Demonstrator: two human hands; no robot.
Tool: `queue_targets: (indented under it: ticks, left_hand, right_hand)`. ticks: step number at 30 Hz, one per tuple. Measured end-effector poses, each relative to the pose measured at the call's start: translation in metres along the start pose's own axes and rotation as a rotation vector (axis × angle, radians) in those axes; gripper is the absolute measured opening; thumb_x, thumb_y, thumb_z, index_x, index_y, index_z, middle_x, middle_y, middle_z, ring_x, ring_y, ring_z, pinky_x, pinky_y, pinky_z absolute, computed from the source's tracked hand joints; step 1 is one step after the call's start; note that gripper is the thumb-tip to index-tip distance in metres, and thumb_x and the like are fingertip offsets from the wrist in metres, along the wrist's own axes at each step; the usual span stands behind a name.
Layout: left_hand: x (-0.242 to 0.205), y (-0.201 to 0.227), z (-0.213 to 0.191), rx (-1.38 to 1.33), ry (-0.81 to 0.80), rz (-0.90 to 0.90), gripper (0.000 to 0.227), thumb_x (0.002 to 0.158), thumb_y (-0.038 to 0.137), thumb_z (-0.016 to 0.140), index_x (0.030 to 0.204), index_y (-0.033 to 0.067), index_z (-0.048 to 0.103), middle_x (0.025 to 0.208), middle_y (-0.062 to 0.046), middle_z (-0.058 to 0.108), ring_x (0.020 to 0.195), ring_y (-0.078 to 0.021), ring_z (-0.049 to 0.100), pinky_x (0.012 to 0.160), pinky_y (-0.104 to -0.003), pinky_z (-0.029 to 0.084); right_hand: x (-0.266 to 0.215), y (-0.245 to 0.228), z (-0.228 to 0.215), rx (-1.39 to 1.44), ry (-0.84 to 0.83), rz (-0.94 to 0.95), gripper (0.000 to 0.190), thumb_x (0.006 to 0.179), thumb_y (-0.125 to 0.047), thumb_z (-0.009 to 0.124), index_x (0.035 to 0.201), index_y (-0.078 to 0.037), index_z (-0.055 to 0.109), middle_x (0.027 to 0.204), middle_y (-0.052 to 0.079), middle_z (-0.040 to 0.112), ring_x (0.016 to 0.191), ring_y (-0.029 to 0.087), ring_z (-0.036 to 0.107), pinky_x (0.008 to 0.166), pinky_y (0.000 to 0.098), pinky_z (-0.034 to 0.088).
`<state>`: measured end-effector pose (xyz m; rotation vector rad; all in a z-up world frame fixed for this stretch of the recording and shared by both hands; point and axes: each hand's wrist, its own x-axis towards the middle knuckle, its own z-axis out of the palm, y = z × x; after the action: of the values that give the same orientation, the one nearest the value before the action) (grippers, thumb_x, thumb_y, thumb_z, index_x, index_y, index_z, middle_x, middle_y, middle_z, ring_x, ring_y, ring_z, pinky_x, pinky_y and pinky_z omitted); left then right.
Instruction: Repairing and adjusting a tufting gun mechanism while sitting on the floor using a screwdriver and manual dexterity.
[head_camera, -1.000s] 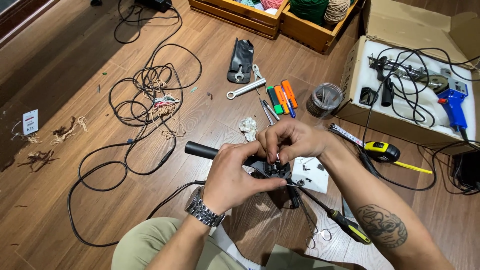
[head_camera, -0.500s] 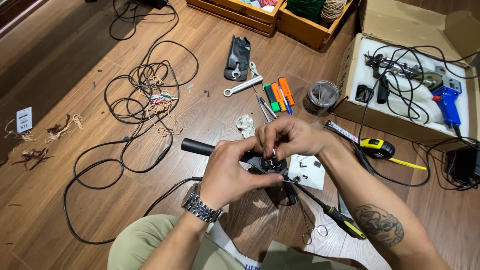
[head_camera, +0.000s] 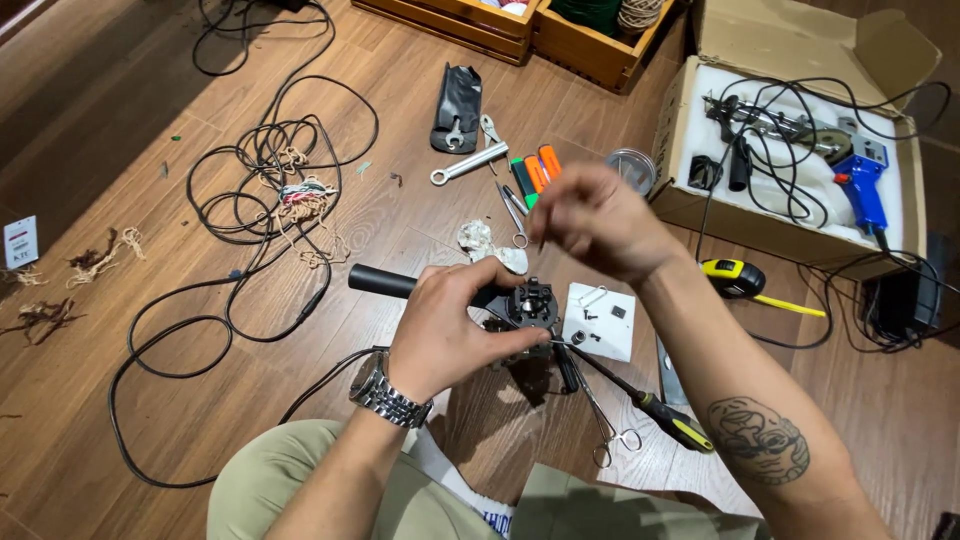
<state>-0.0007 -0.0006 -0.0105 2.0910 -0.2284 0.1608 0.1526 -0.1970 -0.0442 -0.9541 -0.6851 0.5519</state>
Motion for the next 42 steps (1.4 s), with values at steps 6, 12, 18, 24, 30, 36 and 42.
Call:
queue_targets:
  ticks: [6,12,18,24,30,36,42]
  left_hand:
    - [-0.002,0.002,0.001,0.036,0.012,0.028,0.05,0.063,0.041,0.095,0.101,0.0153,0.073,0.094,-0.009,0.083,0.095,-0.0349,0.078,0.097,-0.04,0.045]
    - [-0.001,0.001,0.003,0.057,0.031,0.03,0.051,0.063,0.042,0.094,0.102,0.0164,0.073,0.091,-0.008,0.082,0.092,-0.0329,0.077,0.096,-0.038,0.045]
    - [-0.002,0.003,-0.002,0.084,-0.017,0.056,0.053,0.066,0.041,0.093,0.107,0.0149,0.072,0.095,-0.009,0.082,0.095,-0.0324,0.077,0.101,-0.04,0.041]
    - [-0.002,0.003,-0.01,0.096,-0.067,0.094,0.058,0.07,0.041,0.092,0.118,0.0164,0.07,0.106,-0.009,0.081,0.105,-0.0316,0.075,0.108,-0.046,0.035]
    - [-0.003,-0.008,-0.009,0.118,-0.075,0.116,0.062,0.069,0.04,0.094,0.122,0.0197,0.068,0.109,-0.005,0.08,0.113,-0.0294,0.072,0.111,-0.048,0.033]
    - [-0.001,-0.01,-0.009,0.124,-0.094,0.139,0.063,0.071,0.035,0.094,0.126,0.018,0.068,0.113,-0.007,0.079,0.116,-0.0311,0.07,0.115,-0.057,0.028]
    - [-0.001,-0.008,-0.008,0.154,-0.109,0.131,0.06,0.072,0.032,0.094,0.125,0.0178,0.069,0.112,-0.007,0.079,0.116,-0.0317,0.07,0.116,-0.06,0.026]
  right_hand:
    - [-0.032,-0.017,-0.045,-0.041,0.5,0.229,0.019,0.103,-0.01,0.062,0.121,-0.008,0.065,0.099,0.01,0.078,0.092,0.018,0.08,0.087,0.0318,0.064]
    - [-0.118,0.027,-0.08,-0.727,0.742,0.527,0.037,0.105,-0.039,0.07,0.089,-0.006,0.074,0.072,0.008,0.067,0.066,0.016,0.063,0.061,0.0286,0.046]
    - [-0.16,0.092,-0.1,-1.357,0.355,0.635,0.023,0.087,-0.012,0.07,0.106,-0.007,0.081,0.096,0.02,0.081,0.098,0.04,0.077,0.089,0.0468,0.058]
    - [-0.166,0.135,-0.125,-1.498,0.385,0.772,0.024,0.081,-0.033,0.078,0.104,-0.026,0.082,0.088,-0.001,0.081,0.098,0.028,0.078,0.093,0.0429,0.058]
    - [-0.164,0.123,-0.121,-1.281,0.45,0.728,0.028,0.083,-0.032,0.083,0.104,-0.014,0.083,0.091,0.01,0.081,0.097,0.034,0.076,0.092,0.0463,0.057]
    - [-0.174,0.099,-0.116,-1.08,0.541,0.695,0.021,0.087,-0.023,0.078,0.101,-0.008,0.082,0.079,0.009,0.079,0.076,0.02,0.069,0.076,0.0354,0.055]
    - [-0.176,0.108,-0.13,-1.098,0.505,0.72,0.02,0.089,-0.021,0.075,0.101,-0.007,0.084,0.082,0.012,0.08,0.078,0.024,0.072,0.074,0.0386,0.055]
